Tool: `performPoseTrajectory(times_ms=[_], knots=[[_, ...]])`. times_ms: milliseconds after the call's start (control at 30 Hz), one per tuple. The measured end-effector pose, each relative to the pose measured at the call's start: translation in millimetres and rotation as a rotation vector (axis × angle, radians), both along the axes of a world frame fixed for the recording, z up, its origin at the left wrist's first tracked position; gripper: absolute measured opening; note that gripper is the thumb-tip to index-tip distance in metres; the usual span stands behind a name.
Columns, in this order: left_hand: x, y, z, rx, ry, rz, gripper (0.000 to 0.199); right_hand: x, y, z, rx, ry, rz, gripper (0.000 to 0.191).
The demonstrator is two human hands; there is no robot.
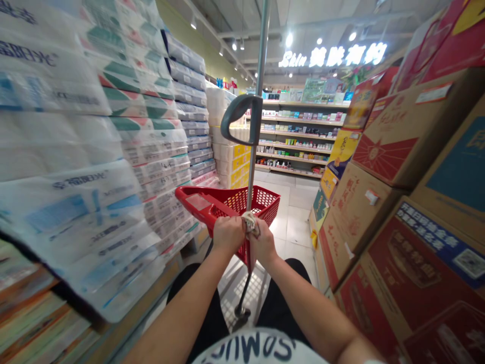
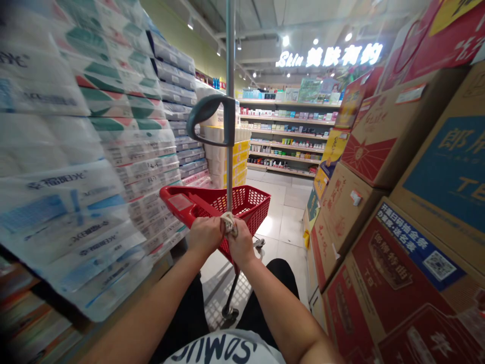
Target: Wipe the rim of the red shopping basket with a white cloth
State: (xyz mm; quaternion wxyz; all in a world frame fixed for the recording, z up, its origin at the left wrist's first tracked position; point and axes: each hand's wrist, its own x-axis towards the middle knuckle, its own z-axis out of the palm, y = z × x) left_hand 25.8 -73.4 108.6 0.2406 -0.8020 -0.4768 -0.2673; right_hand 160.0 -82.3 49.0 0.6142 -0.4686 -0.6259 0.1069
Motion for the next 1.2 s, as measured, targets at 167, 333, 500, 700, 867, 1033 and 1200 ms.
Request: performPoseTrajectory(times_ms=[167,333,500,700,867,1033,1200], knots=[[-4.3,3.8,-2.9,0.015,-0.053,-0.017,0.037,-6.2,0.8,0.0,-0.115,-0.012,-0.027,0.024],[-7.3,5.5,-4.4,0.022,-0.079,-0.025,0.035,-7.2,4.4,4.0,-0.072,0.025,0.026,0.040],[-7.1,5.3,-4.7,0.062,-0.066,-0.001,0.037,-1.9,10.8,5.1,-0.178,0.173,-0.046,0.052],[-8.5,5.8,-5.3,0.065,-0.076,0.006,0.034,-6.1,14.9,2.8,-0.165,0.229,0.140,0.045],[-8.4,5.0,-4.8,0.063,-0.076,0.014,0.035,2.7,24.3,6.8,-0.192,0.192,0.087,0.041],[-7.0,4.9,-4.4,0.052,-0.066,0.023,0.034,4.6,35.4,12.1,-0.130,0.070,0.014,0.041],[-7.2,5.6,-4.3,0.037,-0.080,0.025,0.035,8.9,42.2,18.3,-0.137,-0.062,0.115,0.037]])
